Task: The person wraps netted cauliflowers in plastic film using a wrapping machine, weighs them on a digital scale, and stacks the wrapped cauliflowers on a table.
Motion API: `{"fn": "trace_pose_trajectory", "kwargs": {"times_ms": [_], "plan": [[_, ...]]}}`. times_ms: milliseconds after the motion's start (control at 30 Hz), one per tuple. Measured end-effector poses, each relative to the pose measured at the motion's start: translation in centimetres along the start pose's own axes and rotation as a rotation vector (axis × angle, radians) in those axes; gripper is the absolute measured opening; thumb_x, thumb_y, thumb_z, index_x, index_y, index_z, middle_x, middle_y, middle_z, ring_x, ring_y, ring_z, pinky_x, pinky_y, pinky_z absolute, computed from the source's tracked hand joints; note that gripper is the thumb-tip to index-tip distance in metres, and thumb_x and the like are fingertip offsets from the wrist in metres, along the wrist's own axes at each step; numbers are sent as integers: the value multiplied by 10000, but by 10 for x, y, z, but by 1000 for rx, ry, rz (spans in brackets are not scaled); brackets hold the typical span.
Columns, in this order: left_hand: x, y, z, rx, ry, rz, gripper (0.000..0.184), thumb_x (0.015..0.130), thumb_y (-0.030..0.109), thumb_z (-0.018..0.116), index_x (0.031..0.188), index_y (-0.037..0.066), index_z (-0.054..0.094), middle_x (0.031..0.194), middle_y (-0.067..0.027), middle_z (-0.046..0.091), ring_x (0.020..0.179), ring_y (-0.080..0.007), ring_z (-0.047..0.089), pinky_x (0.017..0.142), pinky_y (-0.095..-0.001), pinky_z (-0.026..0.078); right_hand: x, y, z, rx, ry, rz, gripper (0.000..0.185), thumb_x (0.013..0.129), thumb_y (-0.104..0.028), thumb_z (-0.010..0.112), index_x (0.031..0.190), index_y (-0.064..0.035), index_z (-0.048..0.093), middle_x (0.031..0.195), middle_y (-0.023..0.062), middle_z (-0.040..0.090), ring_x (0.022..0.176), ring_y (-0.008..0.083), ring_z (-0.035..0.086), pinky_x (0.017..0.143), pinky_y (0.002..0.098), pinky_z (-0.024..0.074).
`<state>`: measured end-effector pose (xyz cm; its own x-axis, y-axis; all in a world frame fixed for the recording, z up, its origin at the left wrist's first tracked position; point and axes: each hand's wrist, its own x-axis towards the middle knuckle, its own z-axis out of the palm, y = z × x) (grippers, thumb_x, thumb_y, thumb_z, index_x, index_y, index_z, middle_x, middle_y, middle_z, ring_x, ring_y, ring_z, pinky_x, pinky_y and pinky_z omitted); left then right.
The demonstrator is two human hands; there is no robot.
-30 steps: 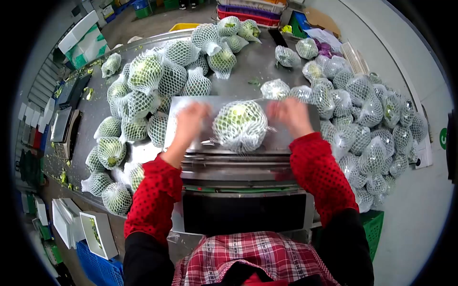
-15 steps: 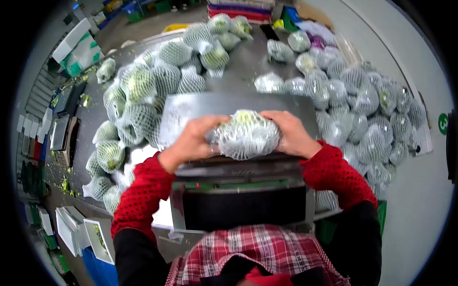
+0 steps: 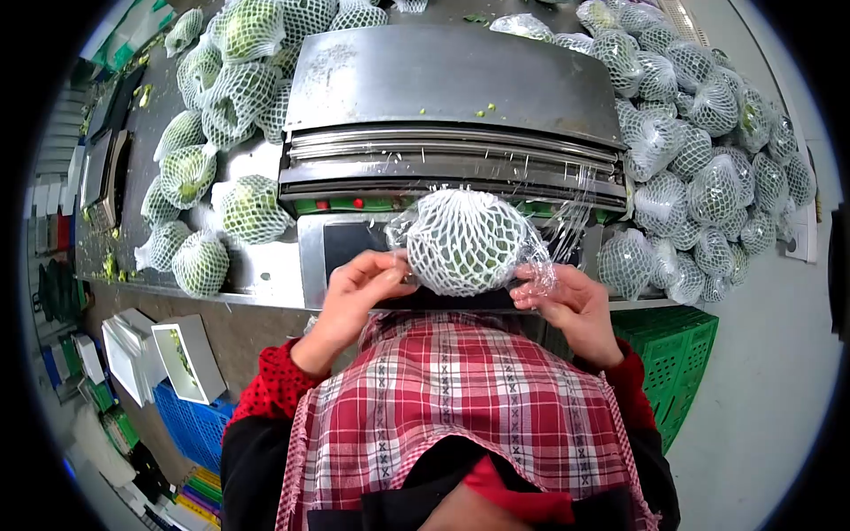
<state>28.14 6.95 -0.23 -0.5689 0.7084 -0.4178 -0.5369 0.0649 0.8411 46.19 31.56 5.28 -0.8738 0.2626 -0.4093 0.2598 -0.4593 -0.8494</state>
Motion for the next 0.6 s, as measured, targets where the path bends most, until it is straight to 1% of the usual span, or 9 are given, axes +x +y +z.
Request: {"fn": "trace_pose_trajectory", "kwargs": {"times_ms": [133,200,333,400,467,500,533,567,600], "plan": [[4,-14,5,-38,280,192,224,1010,173,485,904,5,586,907,-83,615,759,-130,616,651,-276,562,8,35,-12,-388,249,-303,192,973,-9,458,1053,83,607,978,142,659,800,173,675,714,278,566],[-9,-4,9,6,331,272,253,1011,181,488,813,34,545,686,-19,562,551,-77,528,473,-225,462,11,40,-18,-449,373,-383,180,968,-50,502,921,61,636,813,92,662,634,124,641,565,234,523],[-76,18,-18,123,551,148,305,1016,198,463,733,86,489,548,45,439,427,-31,387,381,-194,230,-23,5,-11,-448,472,48,278,945,-200,605,736,-16,606,551,0,543,405,60,471,383,201,354],[-95,-26,-52,131,515,-44,250,979,173,506,766,57,567,545,-2,510,477,-98,492,429,-249,365,-47,33,-26,-366,406,243,298,970,-170,542,708,-37,587,552,-8,519,398,48,427,370,198,317],[-86,-96,-75,852,414,-4,188,906,181,577,894,14,663,631,-108,634,600,-223,618,577,-337,485,-47,110,-66,-450,390,343,279,943,-226,605,769,-9,631,562,0,558,450,66,510,399,209,367],[-66,-102,-56,803,184,-349,254,844,188,605,1001,7,688,850,-197,695,790,-319,672,744,-401,508,-37,152,-73,-544,315,312,268,938,-220,609,777,-8,642,601,10,589,492,98,539,449,241,413],[-47,-122,-34,651,145,-267,251,832,205,611,976,16,695,941,-215,685,833,-329,677,728,-413,508,-27,186,-72,-638,219,274,258,932,-214,614,784,-6,654,639,20,621,535,130,568,498,273,459],[-35,-128,-22,770,39,-226,253,821,217,631,966,20,694,941,-218,682,848,-337,676,723,-419,512,-15,204,-57,-817,78,313,191,921,-180,615,963,-1,667,938,98,682,802,215,637,746,342,518],[-23,-134,-9,884,-62,-172,256,809,228,652,957,23,693,941,-221,679,862,-344,675,718,-424,516,-5,216,-42,-955,-47,322,190,921,-178,614,979,-2,660,953,101,676,819,216,632,757,342,514]]}}
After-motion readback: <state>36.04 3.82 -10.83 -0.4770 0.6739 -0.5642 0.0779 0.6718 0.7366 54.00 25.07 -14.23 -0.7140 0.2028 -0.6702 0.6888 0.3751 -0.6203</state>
